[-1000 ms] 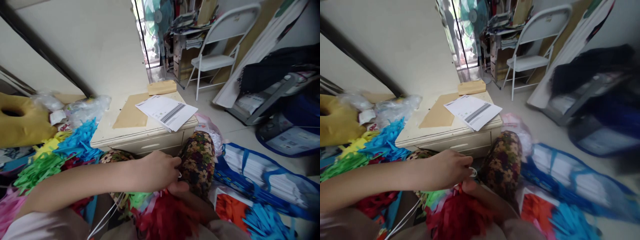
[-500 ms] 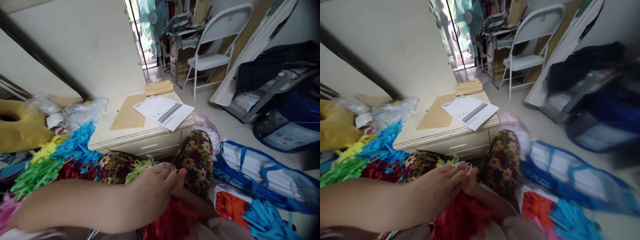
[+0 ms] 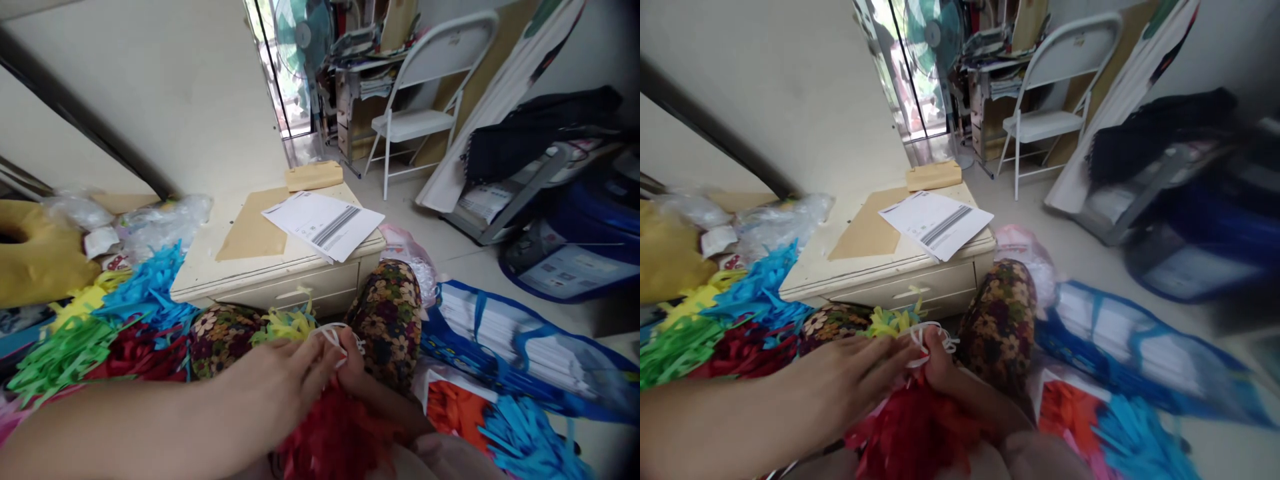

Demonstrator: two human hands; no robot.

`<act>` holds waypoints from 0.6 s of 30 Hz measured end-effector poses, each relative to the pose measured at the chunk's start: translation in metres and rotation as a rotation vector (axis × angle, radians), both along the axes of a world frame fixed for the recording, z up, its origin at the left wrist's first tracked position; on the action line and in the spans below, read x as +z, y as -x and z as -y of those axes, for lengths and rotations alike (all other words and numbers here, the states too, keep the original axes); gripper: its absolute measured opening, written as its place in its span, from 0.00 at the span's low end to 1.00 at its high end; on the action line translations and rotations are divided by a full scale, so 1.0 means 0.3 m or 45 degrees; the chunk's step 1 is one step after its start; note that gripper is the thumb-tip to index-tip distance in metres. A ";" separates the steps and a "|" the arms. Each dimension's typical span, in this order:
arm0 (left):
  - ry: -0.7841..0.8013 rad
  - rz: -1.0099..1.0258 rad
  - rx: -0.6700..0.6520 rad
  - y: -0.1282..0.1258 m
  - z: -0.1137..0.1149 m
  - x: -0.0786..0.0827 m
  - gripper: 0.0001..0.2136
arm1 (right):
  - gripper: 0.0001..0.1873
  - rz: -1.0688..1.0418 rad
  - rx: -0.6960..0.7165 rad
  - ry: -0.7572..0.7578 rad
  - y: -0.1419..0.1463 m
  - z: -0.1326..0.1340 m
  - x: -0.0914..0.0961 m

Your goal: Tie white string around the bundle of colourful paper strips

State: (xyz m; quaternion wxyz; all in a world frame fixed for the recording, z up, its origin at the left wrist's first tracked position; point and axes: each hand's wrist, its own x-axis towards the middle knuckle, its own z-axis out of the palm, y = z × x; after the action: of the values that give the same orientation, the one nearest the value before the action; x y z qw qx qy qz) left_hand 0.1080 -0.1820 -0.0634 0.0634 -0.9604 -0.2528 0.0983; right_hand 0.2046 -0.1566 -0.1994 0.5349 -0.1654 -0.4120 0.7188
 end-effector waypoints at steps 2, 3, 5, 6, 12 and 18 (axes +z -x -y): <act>0.110 0.024 0.160 0.035 0.002 0.035 0.13 | 0.36 -0.066 -0.037 -0.054 0.001 -0.009 0.004; 0.207 0.030 0.235 0.056 0.002 0.053 0.12 | 0.37 -0.107 -0.064 -0.092 0.001 -0.013 0.011; 0.426 0.044 0.353 0.105 -0.004 0.084 0.13 | 0.36 -0.216 -0.136 -0.189 -0.003 -0.020 0.029; 0.529 0.051 0.394 0.133 -0.012 0.096 0.15 | 0.36 -0.270 -0.174 -0.238 -0.005 -0.022 0.039; 0.719 0.170 0.726 0.366 -0.107 0.121 0.19 | 0.35 -0.340 -0.270 -0.335 -0.038 -0.025 0.075; 0.760 0.208 1.095 0.642 -0.140 0.126 0.24 | 0.36 -0.263 -0.377 -0.356 -0.068 -0.033 0.086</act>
State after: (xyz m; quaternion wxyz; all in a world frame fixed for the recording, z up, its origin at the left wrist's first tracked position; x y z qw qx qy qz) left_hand -0.0845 -0.1400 -0.0256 -0.2788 -0.7507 -0.5892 0.1079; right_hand 0.2251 -0.1467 -0.1735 0.6916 -0.0738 -0.4217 0.5817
